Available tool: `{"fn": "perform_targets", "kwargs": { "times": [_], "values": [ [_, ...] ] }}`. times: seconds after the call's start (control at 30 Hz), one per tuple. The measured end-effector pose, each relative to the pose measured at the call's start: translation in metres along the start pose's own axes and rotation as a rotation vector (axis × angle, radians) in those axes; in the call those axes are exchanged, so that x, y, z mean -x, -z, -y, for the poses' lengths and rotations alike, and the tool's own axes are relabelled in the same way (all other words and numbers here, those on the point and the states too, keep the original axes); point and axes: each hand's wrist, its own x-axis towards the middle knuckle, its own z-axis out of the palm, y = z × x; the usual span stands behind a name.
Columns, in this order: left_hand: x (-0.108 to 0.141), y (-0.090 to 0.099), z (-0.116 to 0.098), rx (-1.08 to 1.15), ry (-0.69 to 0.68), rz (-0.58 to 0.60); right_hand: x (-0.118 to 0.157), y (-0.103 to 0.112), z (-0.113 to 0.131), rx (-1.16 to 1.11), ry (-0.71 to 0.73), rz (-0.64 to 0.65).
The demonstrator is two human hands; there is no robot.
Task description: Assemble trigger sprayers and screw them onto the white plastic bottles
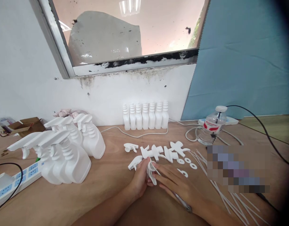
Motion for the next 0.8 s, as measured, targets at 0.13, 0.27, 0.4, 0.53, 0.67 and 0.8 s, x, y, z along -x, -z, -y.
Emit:
{"fn": "perform_targets", "kwargs": {
  "times": [0.13, 0.27, 0.4, 0.53, 0.67, 0.8],
  "values": [
    [-0.001, 0.001, 0.002, 0.005, -0.108, 0.002, 0.007, 0.004, -0.007, 0.057, -0.062, -0.129],
    [-0.002, 0.006, 0.001, -0.091, -0.258, 0.026, 0.016, 0.008, -0.017, 0.085, -0.187, -0.245],
    [0.003, 0.008, -0.005, -0.337, -0.399, 0.033, 0.02, 0.013, -0.021, 0.056, -0.25, -0.317],
    [0.011, 0.008, -0.009, -0.583, -0.527, 0.065, 0.021, 0.013, -0.021, 0.04, -0.214, -0.336],
    [0.017, 0.003, -0.013, -0.819, -0.578, 0.064, 0.021, 0.012, -0.019, 0.019, -0.279, -0.352],
    [0.024, -0.002, -0.016, -1.039, -0.64, 0.141, 0.023, 0.011, -0.019, -0.019, -0.363, -0.393]
  ]
}}
